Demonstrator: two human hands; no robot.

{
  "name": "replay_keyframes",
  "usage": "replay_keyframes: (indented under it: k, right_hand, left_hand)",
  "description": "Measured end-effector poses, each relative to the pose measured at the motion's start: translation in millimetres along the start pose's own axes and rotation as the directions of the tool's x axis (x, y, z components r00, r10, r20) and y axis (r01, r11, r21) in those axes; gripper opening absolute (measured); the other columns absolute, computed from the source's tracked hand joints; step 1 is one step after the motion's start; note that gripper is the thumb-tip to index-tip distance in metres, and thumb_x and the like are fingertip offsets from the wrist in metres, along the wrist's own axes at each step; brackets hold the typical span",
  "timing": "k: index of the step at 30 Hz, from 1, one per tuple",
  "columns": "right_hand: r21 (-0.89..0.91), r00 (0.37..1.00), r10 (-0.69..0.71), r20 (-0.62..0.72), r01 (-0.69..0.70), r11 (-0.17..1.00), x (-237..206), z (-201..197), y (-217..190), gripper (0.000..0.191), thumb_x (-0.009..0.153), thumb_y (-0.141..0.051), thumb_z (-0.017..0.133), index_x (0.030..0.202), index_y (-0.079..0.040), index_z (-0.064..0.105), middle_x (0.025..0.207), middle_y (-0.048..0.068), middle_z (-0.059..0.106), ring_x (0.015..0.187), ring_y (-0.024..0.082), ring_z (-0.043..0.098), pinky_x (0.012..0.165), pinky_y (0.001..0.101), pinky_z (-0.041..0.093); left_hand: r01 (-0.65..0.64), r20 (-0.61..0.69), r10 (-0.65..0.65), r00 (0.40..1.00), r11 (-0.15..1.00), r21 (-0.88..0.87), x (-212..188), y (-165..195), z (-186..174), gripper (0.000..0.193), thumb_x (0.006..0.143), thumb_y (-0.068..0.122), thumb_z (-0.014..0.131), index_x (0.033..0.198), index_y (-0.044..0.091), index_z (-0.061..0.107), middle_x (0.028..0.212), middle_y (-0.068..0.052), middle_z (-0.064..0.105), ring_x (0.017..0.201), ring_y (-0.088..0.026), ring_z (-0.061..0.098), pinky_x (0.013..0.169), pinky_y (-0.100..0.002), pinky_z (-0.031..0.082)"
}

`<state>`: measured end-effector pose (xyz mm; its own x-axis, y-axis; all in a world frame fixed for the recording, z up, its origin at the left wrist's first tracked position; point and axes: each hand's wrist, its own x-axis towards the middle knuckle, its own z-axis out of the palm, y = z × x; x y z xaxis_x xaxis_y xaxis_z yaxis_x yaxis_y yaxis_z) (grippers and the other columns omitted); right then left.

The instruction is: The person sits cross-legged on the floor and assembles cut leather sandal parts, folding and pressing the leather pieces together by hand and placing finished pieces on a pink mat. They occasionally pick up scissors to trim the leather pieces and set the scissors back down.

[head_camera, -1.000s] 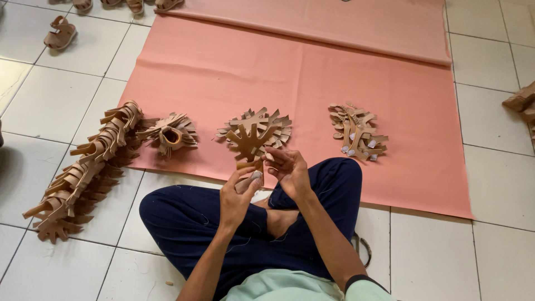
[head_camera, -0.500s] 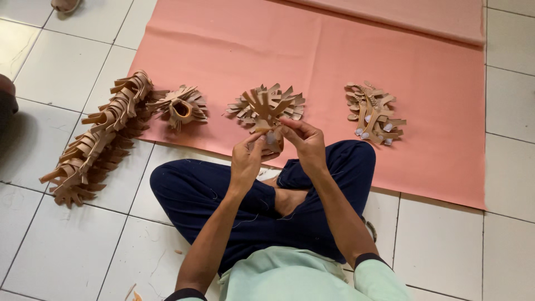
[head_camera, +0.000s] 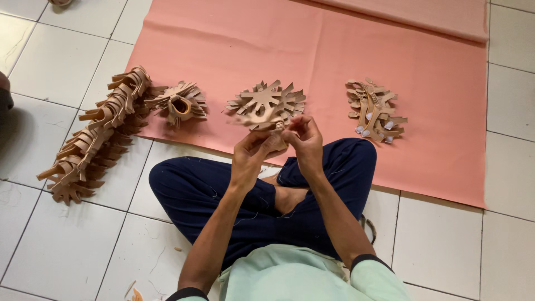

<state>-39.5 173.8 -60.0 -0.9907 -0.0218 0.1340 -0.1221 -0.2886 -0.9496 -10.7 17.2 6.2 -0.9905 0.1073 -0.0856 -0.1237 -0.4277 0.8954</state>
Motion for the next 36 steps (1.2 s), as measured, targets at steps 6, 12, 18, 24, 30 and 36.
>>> replay_keyframes:
  k: [6, 12, 18, 24, 30, 36]
  right_hand:
    - [0.053, 0.97, 0.173, 0.172, -0.185, 0.981, 3.7, -4.5, -9.8, 0.028, 0.102, -0.011, 0.066, 0.129, -0.003, 0.062, 0.11, 0.006, 0.072, 0.093, 0.01, 0.066, 0.079, 0.0226, 0.055]
    - [-0.048, 0.964, -0.053, 0.259, 0.067, 0.997, 3.6, 1.4, -23.5, 0.026, 0.098, -0.003, 0.073, 0.123, 0.001, 0.072, 0.118, 0.012, 0.073, 0.108, 0.014, 0.069, 0.091, 0.0254, 0.056]
    - [-0.246, 0.967, -0.142, 0.214, 0.194, 0.95, 0.2, 17.0, -30.2, 0.025, 0.093, -0.001, 0.076, 0.118, -0.001, 0.076, 0.116, 0.011, 0.075, 0.094, 0.013, 0.07, 0.078, 0.0234, 0.056]
    - [-0.387, 0.941, -0.113, 0.32, 0.238, 0.891, -3.8, 38.0, -22.6, 0.027, 0.092, -0.002, 0.074, 0.118, -0.004, 0.076, 0.114, 0.009, 0.074, 0.091, 0.013, 0.072, 0.075, 0.0225, 0.06]
    - [-0.429, 0.904, -0.117, 0.411, 0.306, 0.85, 1.3, 72.7, 6.4, 0.031, 0.092, -0.013, 0.077, 0.122, -0.004, 0.074, 0.118, 0.01, 0.074, 0.1, 0.017, 0.071, 0.087, 0.0296, 0.057]
    - [-0.507, 0.945, 0.092, 0.314, 0.085, 0.858, 25.7, 71.8, 42.9, 0.039, 0.095, -0.021, 0.074, 0.13, -0.004, 0.069, 0.12, 0.01, 0.074, 0.111, 0.019, 0.069, 0.1, 0.0333, 0.053]
  left_hand:
    - [0.181, 0.183, -0.126, 0.975, 0.927, -0.329, -1.2, -1.6, -18.9, 0.033, 0.098, 0.013, 0.058, 0.125, -0.006, 0.055, 0.107, -0.019, 0.068, 0.096, -0.027, 0.075, 0.087, -0.045, 0.068]
    - [0.143, 0.117, -0.112, 0.987, 0.94, -0.308, -0.9, -27.1, -46.9, 0.031, 0.103, 0.008, 0.062, 0.129, -0.01, 0.06, 0.103, -0.011, 0.065, 0.085, -0.018, 0.068, 0.082, -0.039, 0.062]
    - [0.005, 0.051, -0.006, 0.999, 1.0, 0.024, -10.3, -18.3, -56.1, 0.034, 0.101, 0.01, 0.065, 0.128, -0.01, 0.062, 0.109, -0.012, 0.072, 0.095, -0.016, 0.073, 0.089, -0.031, 0.062]
    - [-0.04, -0.085, 0.104, 0.991, 0.833, 0.552, -27.8, 5.5, -65.2, 0.034, 0.097, 0.017, 0.073, 0.122, -0.005, 0.072, 0.094, -0.012, 0.077, 0.076, -0.013, 0.069, 0.067, -0.028, 0.058]
    - [-0.117, -0.121, 0.286, 0.95, 0.689, 0.715, -30.2, 18.9, -115.7, 0.031, 0.099, 0.02, 0.071, 0.12, -0.002, 0.072, 0.092, -0.01, 0.077, 0.075, -0.011, 0.072, 0.066, -0.026, 0.059]
    - [-0.02, -0.275, 0.397, 0.876, 0.597, 0.802, 60.9, 89.3, -217.0, 0.033, 0.103, 0.031, 0.064, 0.125, 0.006, 0.07, 0.093, -0.011, 0.078, 0.075, -0.014, 0.074, 0.061, -0.028, 0.062]
